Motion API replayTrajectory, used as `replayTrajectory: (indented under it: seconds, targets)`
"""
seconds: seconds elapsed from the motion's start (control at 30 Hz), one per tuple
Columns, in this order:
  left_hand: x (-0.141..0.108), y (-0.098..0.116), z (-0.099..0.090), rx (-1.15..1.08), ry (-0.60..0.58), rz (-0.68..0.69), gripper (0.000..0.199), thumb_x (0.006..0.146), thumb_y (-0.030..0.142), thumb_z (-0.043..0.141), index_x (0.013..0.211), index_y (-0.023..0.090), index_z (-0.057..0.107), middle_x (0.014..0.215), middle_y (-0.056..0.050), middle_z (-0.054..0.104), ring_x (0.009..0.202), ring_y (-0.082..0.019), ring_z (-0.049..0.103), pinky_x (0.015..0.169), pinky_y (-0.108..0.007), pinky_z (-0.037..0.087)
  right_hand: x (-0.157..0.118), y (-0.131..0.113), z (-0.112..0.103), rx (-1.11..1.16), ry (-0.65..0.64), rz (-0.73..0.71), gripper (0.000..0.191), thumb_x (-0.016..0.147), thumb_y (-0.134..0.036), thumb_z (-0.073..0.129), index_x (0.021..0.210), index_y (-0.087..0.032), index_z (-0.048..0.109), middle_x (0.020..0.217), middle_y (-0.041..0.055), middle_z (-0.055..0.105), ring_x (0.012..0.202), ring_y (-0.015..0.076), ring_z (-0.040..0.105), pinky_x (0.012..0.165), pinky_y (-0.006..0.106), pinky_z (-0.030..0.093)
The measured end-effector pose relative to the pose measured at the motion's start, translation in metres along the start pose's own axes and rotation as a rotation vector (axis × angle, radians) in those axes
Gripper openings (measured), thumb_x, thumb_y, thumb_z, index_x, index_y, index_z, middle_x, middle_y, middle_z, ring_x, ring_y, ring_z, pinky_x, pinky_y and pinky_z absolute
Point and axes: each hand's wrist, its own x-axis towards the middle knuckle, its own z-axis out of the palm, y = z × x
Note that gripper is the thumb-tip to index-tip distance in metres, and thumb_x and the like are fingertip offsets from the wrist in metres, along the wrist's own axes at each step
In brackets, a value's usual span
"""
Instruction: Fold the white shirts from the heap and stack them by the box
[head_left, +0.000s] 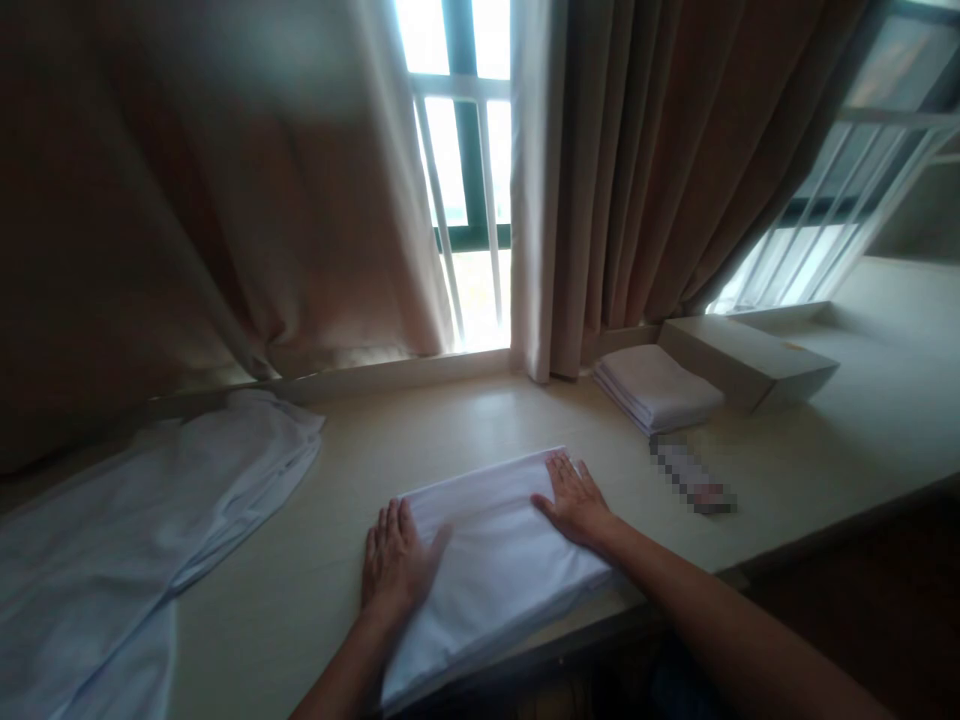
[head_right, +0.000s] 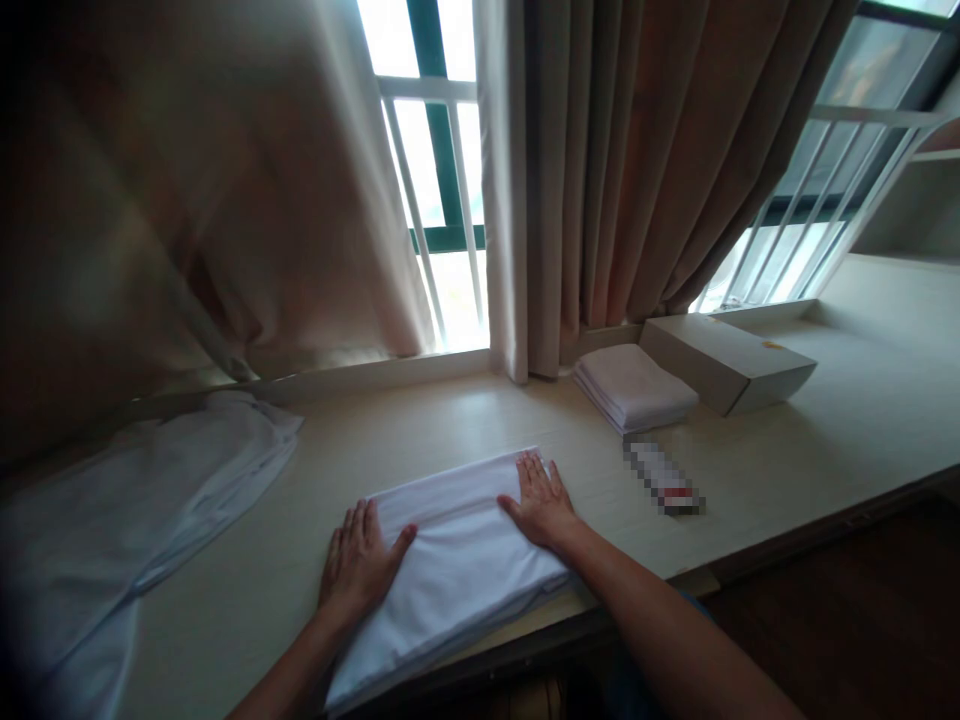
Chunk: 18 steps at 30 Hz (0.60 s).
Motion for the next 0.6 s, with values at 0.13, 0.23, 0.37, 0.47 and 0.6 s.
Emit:
replayTrajectory:
  seconds: [0.13, 0.23, 0.37, 0.47, 0.6]
  targets:
    - [-0.002, 0.002, -0.004, 0.012, 0.034, 0.018, 0.088, 0.085, 0.065, 0.03, 0.144, -0.001, 0.03, 0.157, -0.019, 0.015, 0.146, -0.029, 0.002, 0.117, -0.046, 0.004, 0.014, -0.029, -0.007, -0.015, 0.067, -0.114, 0.08, 0.092, -0.061, 0.031, 0.147, -0.004, 0.028, 0.154, 0.0183, 0.02, 0.144, 0.0303, 0.009, 0.116, 0.047, -0.002]
    - [-0.004, 0.002, -0.009, 0.004, -0.01, 0.015, 0.086, 0.086, 0.064, 0.029, 0.146, 0.003, 0.027, 0.157, -0.016, 0.015, 0.146, -0.029, 0.002, 0.116, -0.05, 0.003, 0.03, -0.084, -0.003, 0.072, 0.088, -0.28, 0.075, 0.093, -0.058, 0.031, 0.146, -0.005, 0.03, 0.154, 0.0178, 0.022, 0.144, 0.0299, 0.013, 0.116, 0.046, 0.005]
    - [-0.006, -0.001, -0.01, 0.014, -0.097, -0.014, 0.071, 0.089, 0.044, 0.033, 0.149, 0.008, 0.021, 0.158, -0.012, 0.014, 0.146, -0.026, 0.001, 0.116, -0.048, 0.004, 0.051, -0.171, 0.02, 0.211, 0.026, -0.449, 0.072, 0.095, -0.057, 0.03, 0.145, -0.005, 0.031, 0.152, 0.0178, 0.026, 0.142, 0.0298, 0.019, 0.115, 0.046, 0.014]
    - [-0.007, -0.004, -0.009, 0.022, -0.124, 0.008, 0.067, 0.089, 0.036, 0.033, 0.15, 0.013, 0.02, 0.159, -0.009, 0.009, 0.146, -0.024, -0.002, 0.116, -0.046, 0.003, 0.061, -0.202, 0.035, 0.259, -0.011, -0.429, 0.07, 0.096, -0.058, 0.026, 0.144, -0.009, 0.034, 0.152, 0.0145, 0.029, 0.141, 0.0287, 0.022, 0.114, 0.046, 0.015]
    - [-0.005, -0.002, -0.007, 0.005, -0.106, -0.023, 0.071, 0.09, 0.045, 0.028, 0.149, 0.008, 0.02, 0.158, -0.012, 0.013, 0.146, -0.025, 0.004, 0.116, -0.048, 0.002, 0.064, -0.172, 0.037, 0.258, -0.073, -0.343, 0.082, 0.092, -0.064, 0.028, 0.144, -0.001, 0.031, 0.151, 0.0209, 0.027, 0.141, 0.0309, 0.021, 0.114, 0.045, 0.017]
